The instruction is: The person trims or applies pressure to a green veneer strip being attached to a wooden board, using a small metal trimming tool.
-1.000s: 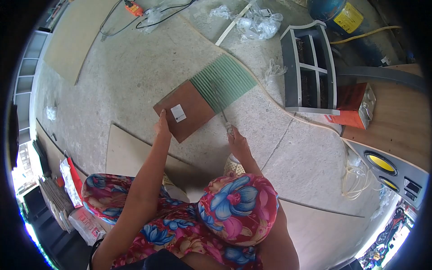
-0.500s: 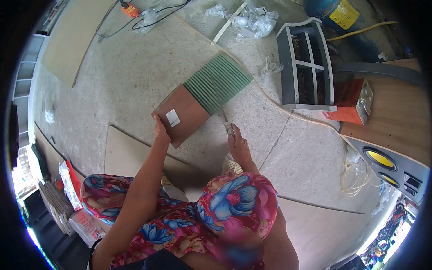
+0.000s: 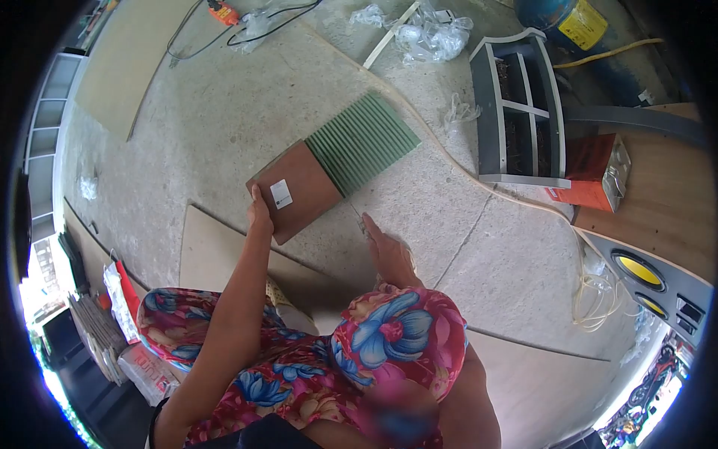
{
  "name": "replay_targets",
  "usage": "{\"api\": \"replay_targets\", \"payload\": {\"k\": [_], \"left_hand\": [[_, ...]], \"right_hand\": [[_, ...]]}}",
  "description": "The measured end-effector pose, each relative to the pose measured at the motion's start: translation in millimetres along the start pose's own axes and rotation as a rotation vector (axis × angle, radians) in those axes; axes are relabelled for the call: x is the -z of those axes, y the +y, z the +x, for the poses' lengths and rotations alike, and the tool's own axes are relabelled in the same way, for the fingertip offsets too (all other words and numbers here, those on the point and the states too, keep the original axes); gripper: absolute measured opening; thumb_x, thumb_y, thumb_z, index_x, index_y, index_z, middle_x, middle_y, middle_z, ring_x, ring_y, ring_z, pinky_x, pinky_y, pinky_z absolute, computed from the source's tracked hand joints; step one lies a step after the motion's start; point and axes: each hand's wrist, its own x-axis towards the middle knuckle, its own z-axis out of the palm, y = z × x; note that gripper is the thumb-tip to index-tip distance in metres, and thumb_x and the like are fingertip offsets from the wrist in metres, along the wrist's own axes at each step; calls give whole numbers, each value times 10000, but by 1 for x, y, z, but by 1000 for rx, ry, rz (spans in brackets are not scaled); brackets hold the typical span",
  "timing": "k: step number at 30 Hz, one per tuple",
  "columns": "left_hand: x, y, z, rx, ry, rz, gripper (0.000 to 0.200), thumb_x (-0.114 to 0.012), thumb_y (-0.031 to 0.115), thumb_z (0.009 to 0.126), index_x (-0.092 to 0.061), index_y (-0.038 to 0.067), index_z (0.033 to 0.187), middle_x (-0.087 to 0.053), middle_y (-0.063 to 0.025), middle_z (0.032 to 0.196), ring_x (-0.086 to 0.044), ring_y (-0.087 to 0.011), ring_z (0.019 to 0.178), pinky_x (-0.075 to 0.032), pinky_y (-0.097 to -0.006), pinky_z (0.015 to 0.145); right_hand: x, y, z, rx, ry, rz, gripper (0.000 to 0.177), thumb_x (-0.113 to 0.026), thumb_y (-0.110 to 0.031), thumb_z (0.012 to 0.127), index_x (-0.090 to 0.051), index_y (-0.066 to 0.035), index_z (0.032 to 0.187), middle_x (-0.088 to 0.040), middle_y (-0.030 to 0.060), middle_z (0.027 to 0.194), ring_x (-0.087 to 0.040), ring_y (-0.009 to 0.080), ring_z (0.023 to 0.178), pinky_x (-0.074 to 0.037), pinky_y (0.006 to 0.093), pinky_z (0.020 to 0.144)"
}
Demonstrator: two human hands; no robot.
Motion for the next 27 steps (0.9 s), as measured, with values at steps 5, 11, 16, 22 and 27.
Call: {"api": "replay_targets", "payload": {"k": [5, 11, 16, 22, 27], "left_hand": [[-2, 4, -14, 27, 25, 8, 834, -498, 646, 774, -544, -133, 1070, -584, -222, 1049, -572, -321, 940, -451, -403, 805], [-4, -1, -16, 21, 47, 36, 836, -505, 652, 765, -559, -136, 1039, -593, -224, 1026, -579, -320, 917, -457, -393, 793], [-5, 0, -7, 3, 28, -7, 831, -493, 648, 776, -562, -139, 1032, -601, -222, 1000, -581, -316, 905, -456, -395, 786], [-4, 8, -4, -27, 21, 26, 828, -489, 647, 781, -561, -138, 1035, -602, -214, 997, -581, -315, 896, -456, -392, 780], [-10, -2, -1, 13, -22, -59, 822, -505, 635, 780, -546, -139, 1055, -599, -208, 1007, -581, -310, 889, -456, -391, 781]], "right_hand": [[8, -11, 4, -77, -34, -67, 521, -472, -123, 876, -308, -208, 1364, -603, 227, 807, -601, 387, 770, -446, 448, 659], [6, -19, 41, -64, -53, -138, 511, -458, -135, 885, -306, -225, 1364, -596, 231, 782, -591, 401, 731, -435, 468, 635], [5, -20, 63, -7, -32, -125, 499, -436, -127, 889, -312, -229, 1361, -591, 231, 761, -587, 409, 709, -433, 474, 626], [7, 4, 3, -63, -20, -32, 476, -412, -198, 897, -292, -278, 1351, -601, 219, 764, -594, 394, 772, -447, 478, 689], [16, -19, 38, -151, -88, -111, 465, -407, -201, 898, -300, -274, 1345, -599, 227, 773, -591, 404, 766, -445, 483, 684]]}}
